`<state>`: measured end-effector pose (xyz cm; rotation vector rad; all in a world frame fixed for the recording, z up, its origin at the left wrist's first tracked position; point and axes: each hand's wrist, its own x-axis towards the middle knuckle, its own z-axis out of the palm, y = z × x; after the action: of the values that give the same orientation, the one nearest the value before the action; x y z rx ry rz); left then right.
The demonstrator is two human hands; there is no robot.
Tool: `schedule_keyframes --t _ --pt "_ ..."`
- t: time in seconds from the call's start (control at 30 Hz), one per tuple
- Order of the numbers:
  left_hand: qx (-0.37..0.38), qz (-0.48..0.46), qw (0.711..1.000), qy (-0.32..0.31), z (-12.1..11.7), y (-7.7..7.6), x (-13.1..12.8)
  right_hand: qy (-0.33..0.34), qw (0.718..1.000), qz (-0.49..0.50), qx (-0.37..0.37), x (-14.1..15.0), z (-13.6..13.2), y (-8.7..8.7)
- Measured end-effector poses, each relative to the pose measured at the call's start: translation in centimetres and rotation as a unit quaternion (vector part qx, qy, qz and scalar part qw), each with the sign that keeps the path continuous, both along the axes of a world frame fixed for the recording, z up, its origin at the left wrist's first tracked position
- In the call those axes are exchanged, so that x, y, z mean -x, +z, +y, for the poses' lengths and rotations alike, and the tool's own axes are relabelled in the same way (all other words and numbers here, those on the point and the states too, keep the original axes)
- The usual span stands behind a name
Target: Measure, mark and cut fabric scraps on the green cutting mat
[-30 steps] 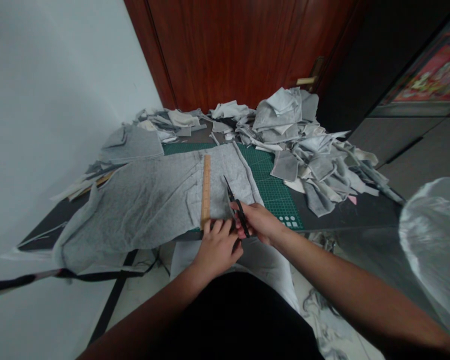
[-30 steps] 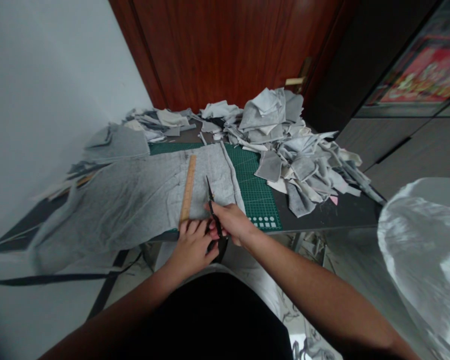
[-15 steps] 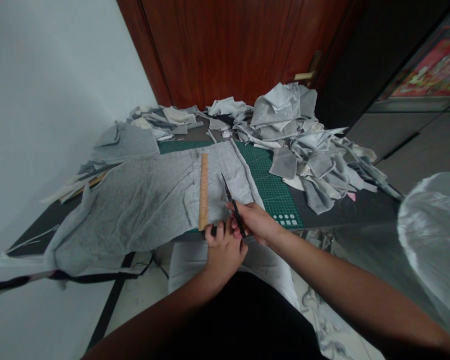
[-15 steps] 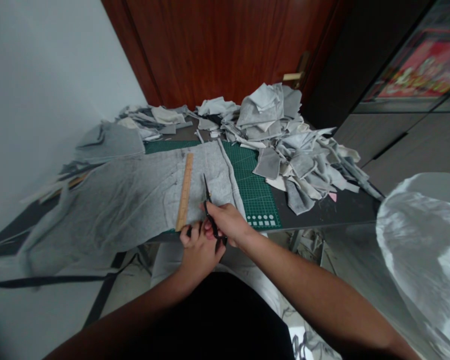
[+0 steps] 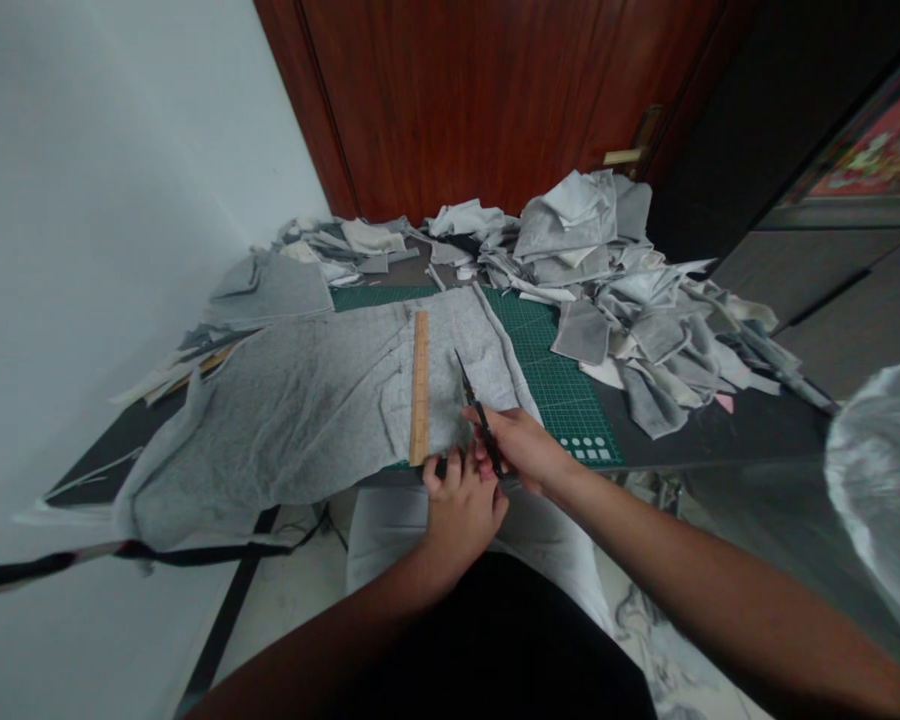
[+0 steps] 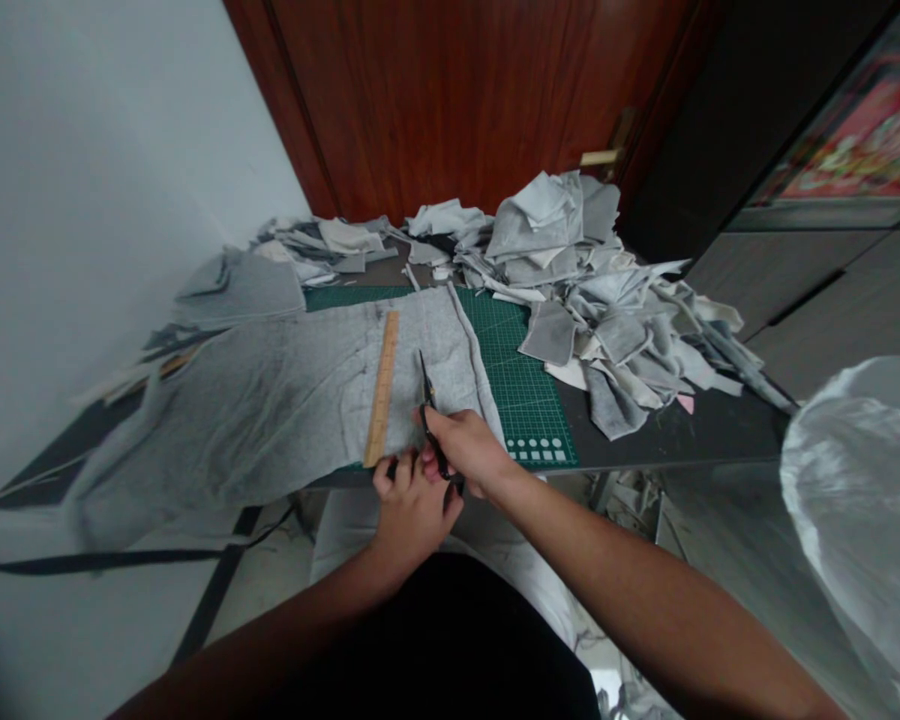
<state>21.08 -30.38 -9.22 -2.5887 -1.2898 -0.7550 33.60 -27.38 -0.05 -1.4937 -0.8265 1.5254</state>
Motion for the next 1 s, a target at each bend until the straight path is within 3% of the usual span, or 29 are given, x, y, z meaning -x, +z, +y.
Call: schedule_keyframes --t 1.0 --pt "0.004 0.009 1.0 0.006 0.0 0.6 -0.1 -0.018 0.999 0.026 0.015 0.1 2.3 0.1"
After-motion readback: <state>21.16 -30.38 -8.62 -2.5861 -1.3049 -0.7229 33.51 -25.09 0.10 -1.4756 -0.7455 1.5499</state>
